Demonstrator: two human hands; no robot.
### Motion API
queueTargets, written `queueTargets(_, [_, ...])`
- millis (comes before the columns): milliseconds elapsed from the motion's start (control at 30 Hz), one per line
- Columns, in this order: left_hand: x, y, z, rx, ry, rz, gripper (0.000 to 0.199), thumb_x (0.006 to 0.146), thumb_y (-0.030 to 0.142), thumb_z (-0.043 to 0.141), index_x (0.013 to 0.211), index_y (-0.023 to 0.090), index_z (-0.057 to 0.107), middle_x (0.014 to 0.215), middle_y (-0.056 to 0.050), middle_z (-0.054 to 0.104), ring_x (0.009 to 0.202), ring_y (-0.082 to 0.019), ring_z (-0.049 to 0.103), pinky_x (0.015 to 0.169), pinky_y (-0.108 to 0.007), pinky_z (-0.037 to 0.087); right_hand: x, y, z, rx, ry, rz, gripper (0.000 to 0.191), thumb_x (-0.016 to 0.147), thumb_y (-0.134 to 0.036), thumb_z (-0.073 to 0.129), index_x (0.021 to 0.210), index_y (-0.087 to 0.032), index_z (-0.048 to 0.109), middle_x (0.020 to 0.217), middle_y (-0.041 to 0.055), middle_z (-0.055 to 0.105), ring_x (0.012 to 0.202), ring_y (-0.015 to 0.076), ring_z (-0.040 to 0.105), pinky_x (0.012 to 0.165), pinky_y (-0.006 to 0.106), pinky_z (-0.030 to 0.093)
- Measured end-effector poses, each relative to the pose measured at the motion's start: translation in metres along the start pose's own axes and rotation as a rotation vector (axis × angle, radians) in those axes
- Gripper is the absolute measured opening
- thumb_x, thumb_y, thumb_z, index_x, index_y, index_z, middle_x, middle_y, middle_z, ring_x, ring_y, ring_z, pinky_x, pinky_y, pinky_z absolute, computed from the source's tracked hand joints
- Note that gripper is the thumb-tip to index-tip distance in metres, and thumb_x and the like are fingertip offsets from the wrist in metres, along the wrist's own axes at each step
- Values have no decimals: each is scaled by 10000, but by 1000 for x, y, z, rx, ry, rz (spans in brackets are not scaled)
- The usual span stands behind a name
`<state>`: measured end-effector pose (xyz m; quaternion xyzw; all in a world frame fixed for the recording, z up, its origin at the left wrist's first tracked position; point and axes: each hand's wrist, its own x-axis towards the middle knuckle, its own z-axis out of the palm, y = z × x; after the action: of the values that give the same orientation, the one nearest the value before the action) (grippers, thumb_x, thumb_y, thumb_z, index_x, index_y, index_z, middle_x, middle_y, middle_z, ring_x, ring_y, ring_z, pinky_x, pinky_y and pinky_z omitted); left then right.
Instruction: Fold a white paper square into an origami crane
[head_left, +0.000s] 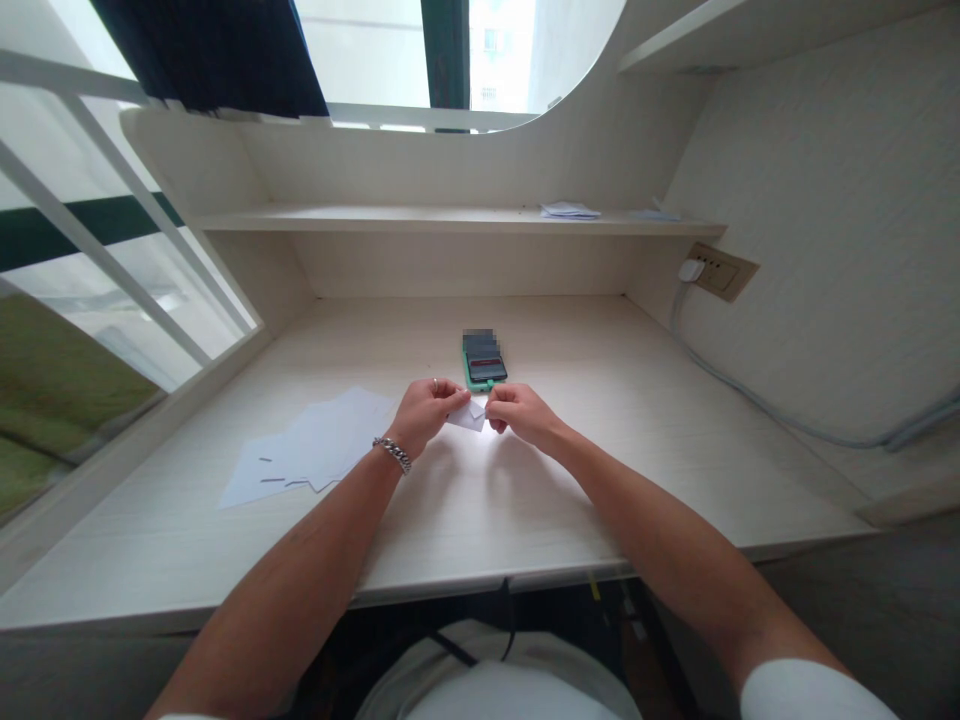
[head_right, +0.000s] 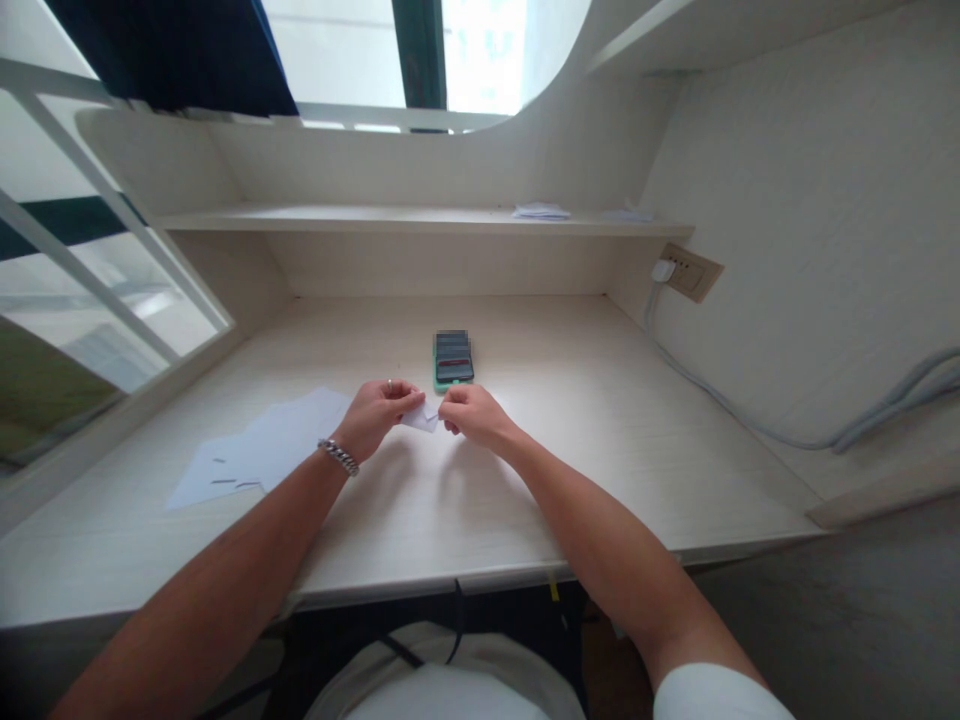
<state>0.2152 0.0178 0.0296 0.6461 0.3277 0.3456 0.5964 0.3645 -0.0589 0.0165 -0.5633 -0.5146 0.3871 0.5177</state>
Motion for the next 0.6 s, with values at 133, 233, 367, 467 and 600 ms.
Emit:
queueTargets(133, [4,1,-6,-71,40,-21,378,485,400,854,615,125,629,561,2,590,520,-99,509,520,-237,382,0,1,-6,33,1,-2,87,635,-195,570,553,-177,548,482,-10,560,469,111,491,489,240,384])
queueTargets(233, [5,2,-11,-138,130,-29,416,457,413,872,637,126,629,596,-11,622,566,-121,563,577,-262,452,-2,-1,-12,52,38,4,66,642,-189,590,581,-166,576,513,0,583,498,117,519,515,247,411])
queueTargets(367, [4,2,-5,-131,144,-17,436,490,441,869,691,119,655,661,-41,668,618,-139,608,610,-275,487,-3,-3,-12,136,72,14,158,702,-311,668,721,-160,623,652,13,646,574,127,586,574,266,466])
queueTargets(467, [2,1,2,-143,67,-4,430,527,458,854,709,122,658,669,-43,671,627,-149,619,616,-289,505,-1,-2,-6,169,66,2,238,694,-383,707,723,-169,605,644,-8,616,571,125,588,569,267,472])
queueTargets(600, [0,0,0,25,-81,23,332,596,409,810,702,122,680,647,-39,661,602,-136,603,590,-266,493,0,2,-4,156,61,17,238,678,-382,712,709,-167,614,659,-5,611,596,125,582,565,262,473])
